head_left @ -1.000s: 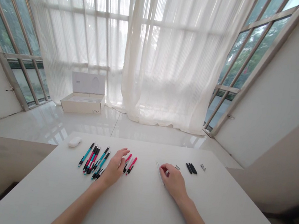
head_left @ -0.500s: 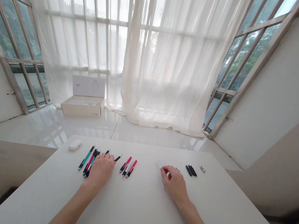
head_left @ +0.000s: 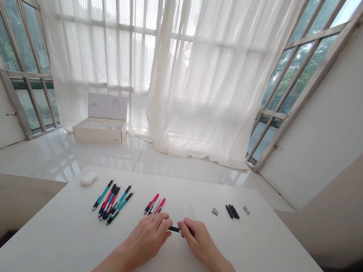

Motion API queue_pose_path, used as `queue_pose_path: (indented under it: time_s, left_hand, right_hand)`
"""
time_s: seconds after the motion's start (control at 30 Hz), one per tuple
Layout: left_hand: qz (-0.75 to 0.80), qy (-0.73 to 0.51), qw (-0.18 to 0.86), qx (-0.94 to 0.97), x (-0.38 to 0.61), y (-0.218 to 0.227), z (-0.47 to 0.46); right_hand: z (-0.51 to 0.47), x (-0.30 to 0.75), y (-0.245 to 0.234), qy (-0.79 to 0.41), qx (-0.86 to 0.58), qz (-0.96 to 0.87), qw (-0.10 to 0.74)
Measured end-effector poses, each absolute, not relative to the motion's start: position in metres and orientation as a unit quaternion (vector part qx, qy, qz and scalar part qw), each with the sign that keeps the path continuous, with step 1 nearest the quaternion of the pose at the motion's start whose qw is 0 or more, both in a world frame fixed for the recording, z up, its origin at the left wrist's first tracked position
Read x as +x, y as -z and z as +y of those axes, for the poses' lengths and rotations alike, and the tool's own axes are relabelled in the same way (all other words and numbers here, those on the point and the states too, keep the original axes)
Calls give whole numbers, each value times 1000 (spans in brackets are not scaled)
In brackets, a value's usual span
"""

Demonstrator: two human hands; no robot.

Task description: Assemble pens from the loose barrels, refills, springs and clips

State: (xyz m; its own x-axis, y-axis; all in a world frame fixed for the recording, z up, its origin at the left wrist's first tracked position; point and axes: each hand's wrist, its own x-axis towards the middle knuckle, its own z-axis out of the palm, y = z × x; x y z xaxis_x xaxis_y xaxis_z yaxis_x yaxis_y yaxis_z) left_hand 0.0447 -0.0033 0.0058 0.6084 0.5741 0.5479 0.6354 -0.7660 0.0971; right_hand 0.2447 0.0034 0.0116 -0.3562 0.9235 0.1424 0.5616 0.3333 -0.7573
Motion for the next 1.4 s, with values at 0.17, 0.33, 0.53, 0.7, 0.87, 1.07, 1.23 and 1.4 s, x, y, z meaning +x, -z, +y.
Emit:
queue_pose_path:
  time_s: [0.17, 0.33, 0.53, 0.7, 0.87, 1.07, 1.23, 1.4]
  left_hand:
    - [-348, 293, 83, -887, 44, 0, -3]
    - [-344, 309, 66, -884, 47, 3, -3]
    - [-355, 295, 45, -886, 47, 1, -2]
    - [-365, 295, 11, -883, 45, 3, -2]
    - [-381, 298, -1, -875, 45, 4, -3]
    - [-367, 308, 23, -878, 47, 2, -1]
    - [-374, 299, 22, -878, 47, 1, 0]
    - [-350, 275, 3, -896, 45, -3, -2]
  right_hand:
    - [1, 242, -14, -342, -475, -773, 244]
    - [-3, 242, -20, -298, -476, -791, 244]
    - [-3, 248, -19, -233, -457, -819, 259]
    - [-2, 251, -20, -301, -449, -785, 302]
    - [-1, 250, -22, -343, -460, -751, 327]
    - [-2, 248, -23, -338, -489, -754, 280]
    - [-4, 247, -28, -345, -465, -755, 308]
    - [0, 257, -37, -295, -476, -761, 328]
